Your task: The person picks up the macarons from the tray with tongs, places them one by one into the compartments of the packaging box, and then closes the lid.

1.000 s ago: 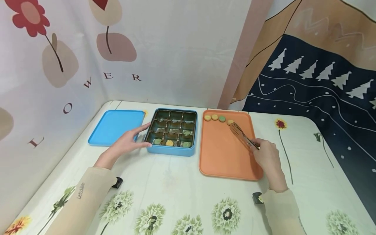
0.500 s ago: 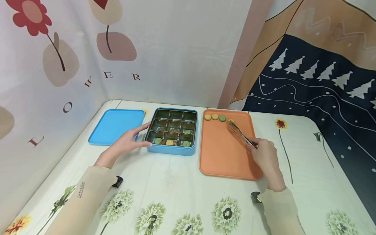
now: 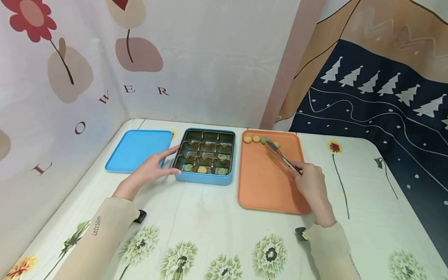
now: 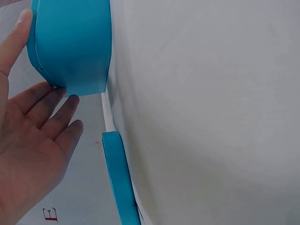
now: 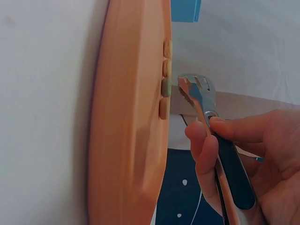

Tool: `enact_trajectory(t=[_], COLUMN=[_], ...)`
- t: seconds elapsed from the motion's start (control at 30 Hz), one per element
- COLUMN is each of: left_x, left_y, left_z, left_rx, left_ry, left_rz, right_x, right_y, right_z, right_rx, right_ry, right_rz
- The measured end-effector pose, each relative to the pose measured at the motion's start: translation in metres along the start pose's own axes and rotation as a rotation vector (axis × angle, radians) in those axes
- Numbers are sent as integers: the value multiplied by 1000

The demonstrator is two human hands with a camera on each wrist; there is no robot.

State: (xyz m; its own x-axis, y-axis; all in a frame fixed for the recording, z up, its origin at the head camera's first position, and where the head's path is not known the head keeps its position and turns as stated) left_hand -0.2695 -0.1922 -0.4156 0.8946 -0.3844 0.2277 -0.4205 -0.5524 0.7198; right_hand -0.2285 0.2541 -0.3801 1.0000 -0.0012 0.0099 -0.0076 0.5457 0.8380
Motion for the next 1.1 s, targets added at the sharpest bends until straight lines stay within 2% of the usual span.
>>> enact_trajectory(t=[0.43,0.67,1.1], left_x=[0,0,0], left_y=[1,2,2], left_z=[-1,-2,-2], left_rx=[-1,-4,-11], left_ry=[13,11,16], left_rz=[3,5,5], right_x=[-4,-7,-13], right_y=[-5,-8,-17], right_z=[19,32,56], right_rx=[-17,-21,-40], right_ry=[22,65,94], right_rz=[-1,-7,28])
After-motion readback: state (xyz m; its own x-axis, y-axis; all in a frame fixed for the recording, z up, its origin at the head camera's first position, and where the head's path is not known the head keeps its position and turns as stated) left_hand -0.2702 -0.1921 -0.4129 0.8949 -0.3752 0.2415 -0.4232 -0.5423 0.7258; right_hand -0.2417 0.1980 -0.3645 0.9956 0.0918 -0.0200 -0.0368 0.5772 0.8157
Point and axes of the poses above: each hand's wrist, its own x-axis away from the middle knuckle, its own y-axis out of the back of the hand, z = x × y, the point moved 6 cm from there along -x, towards the middle knuckle, and after that the axes turned 8 degrees about z, right-handed, at the moved point
